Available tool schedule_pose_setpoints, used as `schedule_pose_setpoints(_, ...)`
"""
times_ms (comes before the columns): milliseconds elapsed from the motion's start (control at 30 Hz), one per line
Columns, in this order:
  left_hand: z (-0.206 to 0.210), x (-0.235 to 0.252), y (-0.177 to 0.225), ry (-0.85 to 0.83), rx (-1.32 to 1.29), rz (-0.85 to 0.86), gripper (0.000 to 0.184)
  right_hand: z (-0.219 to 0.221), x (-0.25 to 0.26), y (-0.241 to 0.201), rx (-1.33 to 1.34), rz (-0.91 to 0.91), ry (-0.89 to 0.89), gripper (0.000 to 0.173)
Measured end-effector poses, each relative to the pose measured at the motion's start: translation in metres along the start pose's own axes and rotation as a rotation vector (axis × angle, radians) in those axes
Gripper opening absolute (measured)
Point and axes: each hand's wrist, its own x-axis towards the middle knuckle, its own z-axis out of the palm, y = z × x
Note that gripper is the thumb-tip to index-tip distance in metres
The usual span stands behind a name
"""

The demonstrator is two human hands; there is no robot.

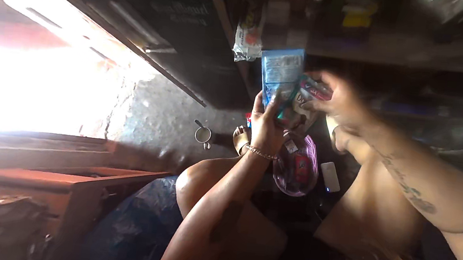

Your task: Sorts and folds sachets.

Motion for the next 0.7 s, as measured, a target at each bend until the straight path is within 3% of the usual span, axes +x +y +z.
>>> schedule_pose_setpoints(133, 0.001, 0.002, 0.007, 0.058, -0.035, -0.038, 0.043, -0.013, -0.001, -0.011, -0.047, -0.063, 0.061, 0.026)
schedule_pose_setpoints(200, 0.000, 0.002, 0.005, 0.060, -0.037, 0.014, 0.035, -0.017, -0.003, -0.012, -0.029, -0.113, 0.101, 0.016)
schedule_pose_setpoints(300, -0.003, 0.001, 0.004, -0.004, -0.066, 0.075, 0.025, -0.017, -0.004, -0.011, 0.010, -0.058, 0.063, 0.028)
schedule_pose_setpoints(367, -0.003, -0.001, 0.002, -0.039, -0.085, 0.093, 0.028, -0.011, -0.005, -0.010, 0.036, 0.015, 0.016, 0.035)
schedule_pose_setpoints(600, -0.003, -0.002, 0.004, -0.113, -0.016, 0.110, 0.038, -0.005, -0.005, -0.005, -0.054, -0.025, 0.023, 0.002)
schedule_pose_setpoints(700, -0.003, -0.001, 0.008, -0.058, 0.004, 0.113, 0.026, -0.009, -0.008, -0.017, 0.098, 0.049, 0.008, 0.015)
